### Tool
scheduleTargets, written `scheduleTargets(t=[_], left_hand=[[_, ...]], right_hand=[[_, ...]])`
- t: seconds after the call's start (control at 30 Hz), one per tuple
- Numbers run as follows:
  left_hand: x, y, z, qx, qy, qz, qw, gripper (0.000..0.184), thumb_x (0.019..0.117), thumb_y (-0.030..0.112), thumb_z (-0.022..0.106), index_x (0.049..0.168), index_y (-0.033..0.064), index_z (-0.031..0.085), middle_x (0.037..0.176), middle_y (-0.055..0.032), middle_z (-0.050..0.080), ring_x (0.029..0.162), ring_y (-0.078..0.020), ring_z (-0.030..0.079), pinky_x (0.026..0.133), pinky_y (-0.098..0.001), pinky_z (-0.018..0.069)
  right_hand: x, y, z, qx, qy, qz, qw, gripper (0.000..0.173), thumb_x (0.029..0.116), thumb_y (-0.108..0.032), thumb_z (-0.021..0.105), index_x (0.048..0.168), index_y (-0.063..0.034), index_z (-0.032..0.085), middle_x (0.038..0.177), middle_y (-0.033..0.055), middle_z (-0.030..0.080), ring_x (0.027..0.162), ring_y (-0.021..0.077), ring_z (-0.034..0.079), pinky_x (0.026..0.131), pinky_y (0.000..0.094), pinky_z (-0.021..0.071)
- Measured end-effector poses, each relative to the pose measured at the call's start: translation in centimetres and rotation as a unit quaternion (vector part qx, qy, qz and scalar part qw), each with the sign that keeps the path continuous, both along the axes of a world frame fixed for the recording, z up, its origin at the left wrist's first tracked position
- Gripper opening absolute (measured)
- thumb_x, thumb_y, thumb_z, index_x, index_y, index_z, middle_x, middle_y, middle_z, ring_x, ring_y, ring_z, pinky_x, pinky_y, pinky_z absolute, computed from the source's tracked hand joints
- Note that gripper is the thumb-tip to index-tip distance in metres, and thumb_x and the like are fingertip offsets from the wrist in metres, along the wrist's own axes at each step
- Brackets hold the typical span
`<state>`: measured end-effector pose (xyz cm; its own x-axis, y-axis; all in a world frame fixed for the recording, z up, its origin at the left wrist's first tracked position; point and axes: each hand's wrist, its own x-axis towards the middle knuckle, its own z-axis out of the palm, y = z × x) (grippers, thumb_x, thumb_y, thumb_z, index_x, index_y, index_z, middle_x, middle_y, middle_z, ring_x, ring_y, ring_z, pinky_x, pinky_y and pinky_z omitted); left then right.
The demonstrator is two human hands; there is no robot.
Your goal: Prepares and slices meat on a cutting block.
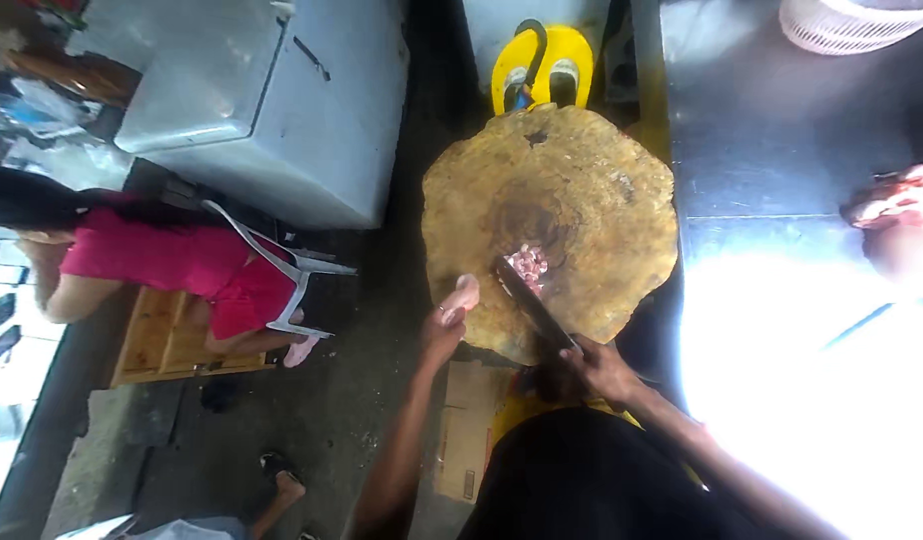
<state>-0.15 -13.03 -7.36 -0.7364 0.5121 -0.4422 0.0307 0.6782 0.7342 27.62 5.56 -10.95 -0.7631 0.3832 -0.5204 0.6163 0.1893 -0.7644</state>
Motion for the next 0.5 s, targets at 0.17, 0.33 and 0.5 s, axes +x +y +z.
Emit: scheduleTargets(t=[0.17,0.33,0.5], left_hand=[[2.7,-3.6,-5.9,-0.018,0.082,-0.124,0.989,0.045,0.0945,0.013,0.069,0.139,0.0119,0.063,0.144,-0.0115,0.059,0.131,-0.0226,0.059,0.112,-0.0425,0.0483],[3.0,-3.7,-6.4,-0.047,0.081,-0.1,0.991,0.038,0.099,0.02,0.065,0.137,0.0162,0.065,0.144,-0.0053,0.061,0.131,-0.0171,0.059,0.112,-0.0394,0.0485],[3.0,-3.8,-6.4,-0.038,0.092,-0.084,0.991,0.039,0.0967,0.015,0.066,0.135,0.0207,0.067,0.144,-0.0036,0.06,0.126,-0.0166,0.062,0.107,-0.0393,0.0525]], right_hand=[[-3.5,0.7,6.9,0.082,0.153,0.036,0.984,0.055,0.1055,-0.057,0.043,0.138,-0.0171,0.062,0.082,0.0054,0.069,0.072,0.0189,0.066,0.07,0.0454,0.057],[-7.4,-0.9,6.3,0.186,0.379,0.049,0.905,0.052,0.1079,-0.045,0.045,0.139,-0.0068,0.061,0.075,0.0063,0.069,0.059,0.0147,0.063,0.055,0.0381,0.0564],[-7.8,0.2,0.4,0.144,-0.062,0.22,0.963,0.058,0.1068,-0.059,0.034,0.129,-0.0124,0.06,0.1,0.0177,0.071,0.099,0.0376,0.07,0.086,0.0594,0.0548]])
